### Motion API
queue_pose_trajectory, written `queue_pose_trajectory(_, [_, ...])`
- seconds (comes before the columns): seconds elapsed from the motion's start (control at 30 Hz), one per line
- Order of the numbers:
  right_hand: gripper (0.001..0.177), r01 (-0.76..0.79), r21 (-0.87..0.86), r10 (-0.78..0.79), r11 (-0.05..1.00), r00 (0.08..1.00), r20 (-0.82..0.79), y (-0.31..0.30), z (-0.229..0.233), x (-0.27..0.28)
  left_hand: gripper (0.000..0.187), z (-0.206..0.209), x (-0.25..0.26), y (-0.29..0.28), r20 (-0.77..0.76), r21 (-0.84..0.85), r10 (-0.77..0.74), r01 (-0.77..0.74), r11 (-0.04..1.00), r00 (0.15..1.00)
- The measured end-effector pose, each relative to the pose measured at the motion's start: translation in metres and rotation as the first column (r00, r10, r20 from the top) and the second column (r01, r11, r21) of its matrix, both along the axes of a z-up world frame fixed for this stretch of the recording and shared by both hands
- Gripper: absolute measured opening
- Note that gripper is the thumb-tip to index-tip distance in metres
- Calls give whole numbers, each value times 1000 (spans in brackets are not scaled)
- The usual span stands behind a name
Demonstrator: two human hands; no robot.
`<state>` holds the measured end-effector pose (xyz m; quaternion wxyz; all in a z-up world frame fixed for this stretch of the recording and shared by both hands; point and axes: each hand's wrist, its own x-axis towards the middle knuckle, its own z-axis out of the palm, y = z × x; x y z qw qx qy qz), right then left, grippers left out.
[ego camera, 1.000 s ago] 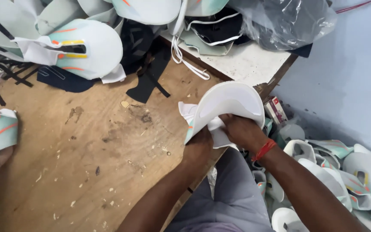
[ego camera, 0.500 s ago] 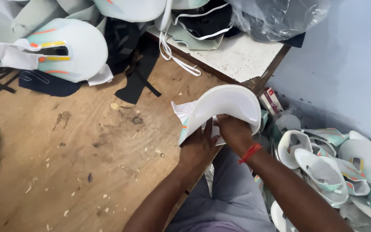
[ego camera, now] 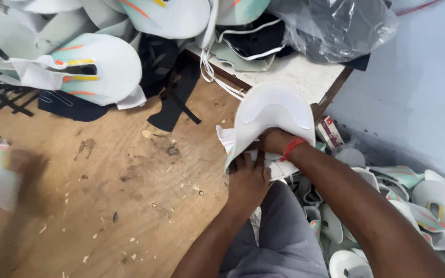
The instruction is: The person picks a printed shoe upper from the workbench, inserts a white lining piece into it by hand, presses and adjusts the lining to seat it inside the upper, then places the assembled piece onto a pile of finished uppers and reaches for the next one, repeating this cycle throughout the clip.
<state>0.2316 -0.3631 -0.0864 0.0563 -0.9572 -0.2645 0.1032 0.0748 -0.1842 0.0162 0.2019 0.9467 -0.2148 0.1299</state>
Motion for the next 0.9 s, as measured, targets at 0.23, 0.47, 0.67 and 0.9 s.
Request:
queue_pose_trajectory(0.23, [35,146,99,-108,984,943,-313,26,50,-34,44,-7,3,6,173,16,-26,24,1000,985])
queue_pose_trajectory(0.47, [27,260,363,-226,895,965,-134,39,110,-113,45,-37,6,-3,246,-75,-42,62,995,968])
queue_pose_trajectory(0.67, [15,483,625,-498,613,851,-169,26,31,-147,55,-39,13,-6,207,-211,-31,75,975,978])
queue_pose_trajectory(0.9, [24,149,253,-202,956,959,200,16,8,-131,43,-19,15,33,-68,-139,-359,347,927,931])
